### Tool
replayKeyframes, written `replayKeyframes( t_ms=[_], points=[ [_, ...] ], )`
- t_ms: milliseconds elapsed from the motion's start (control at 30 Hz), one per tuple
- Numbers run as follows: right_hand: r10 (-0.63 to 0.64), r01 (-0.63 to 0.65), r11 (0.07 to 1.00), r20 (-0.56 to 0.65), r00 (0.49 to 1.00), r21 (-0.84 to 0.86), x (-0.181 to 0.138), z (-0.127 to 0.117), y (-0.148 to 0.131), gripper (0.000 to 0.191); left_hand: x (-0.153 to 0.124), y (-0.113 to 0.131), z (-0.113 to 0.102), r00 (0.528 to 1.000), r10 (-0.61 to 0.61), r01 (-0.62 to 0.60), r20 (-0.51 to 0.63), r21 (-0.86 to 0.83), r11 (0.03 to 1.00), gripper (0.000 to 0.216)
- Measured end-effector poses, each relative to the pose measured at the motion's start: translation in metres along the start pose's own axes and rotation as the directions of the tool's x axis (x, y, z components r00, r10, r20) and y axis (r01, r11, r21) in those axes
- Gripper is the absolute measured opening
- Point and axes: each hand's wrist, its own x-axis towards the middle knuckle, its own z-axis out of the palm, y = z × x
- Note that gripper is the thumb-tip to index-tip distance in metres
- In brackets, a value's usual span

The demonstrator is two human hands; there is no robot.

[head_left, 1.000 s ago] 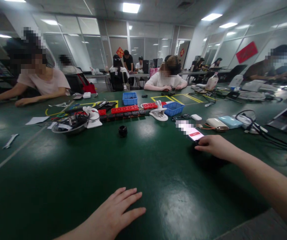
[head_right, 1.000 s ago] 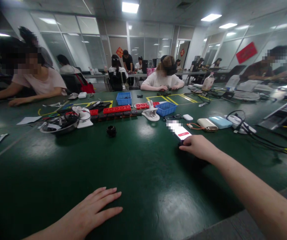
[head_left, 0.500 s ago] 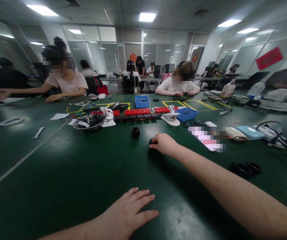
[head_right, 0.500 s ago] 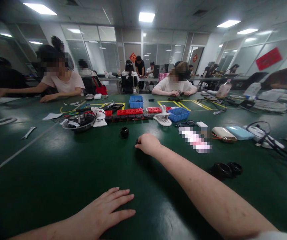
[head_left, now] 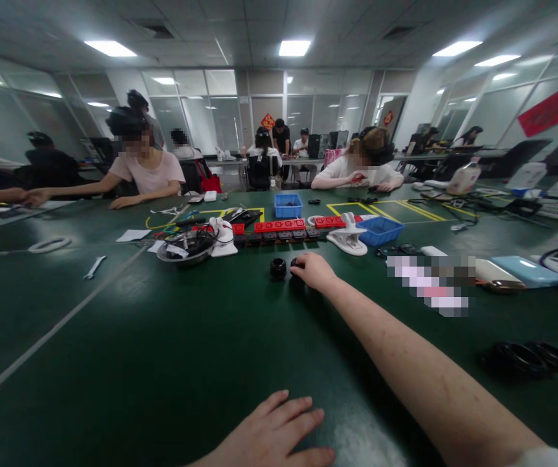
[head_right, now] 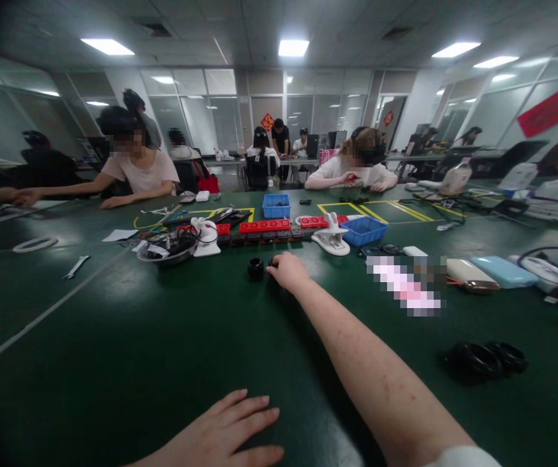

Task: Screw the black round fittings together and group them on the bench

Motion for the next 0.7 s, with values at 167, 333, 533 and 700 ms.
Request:
replayKeyframes(
  t_ms=[167,333,533,700],
  points=[
    [0.016,-0.004,0.998,-0.187,0.982,0.064,-0.007,0.019,-0.002,0.025,-0.001,-0.001,0.003,0.999,0.023,-0.024,-0.023,-0.007,1.000,0.037],
    [0.056,-0.024,0.993,-0.274,0.960,0.119,-0.008,0.027,0.000,0.022,-0.002,0.000,0.002,1.000,0.025,-0.025,0.013,0.004,1.000,0.038],
    [0.110,-0.055,0.982,-0.310,0.944,0.181,-0.006,0.030,0.003,0.041,-0.001,0.003,-0.003,0.998,0.006,-0.006,0.057,0.004,1.000,0.040],
    [0.080,-0.023,0.983,-0.314,0.946,0.182,-0.009,0.030,0.000,0.043,0.000,0.001,0.004,0.999,0.023,-0.024,0.033,0.008,1.000,0.044]
  ],
)
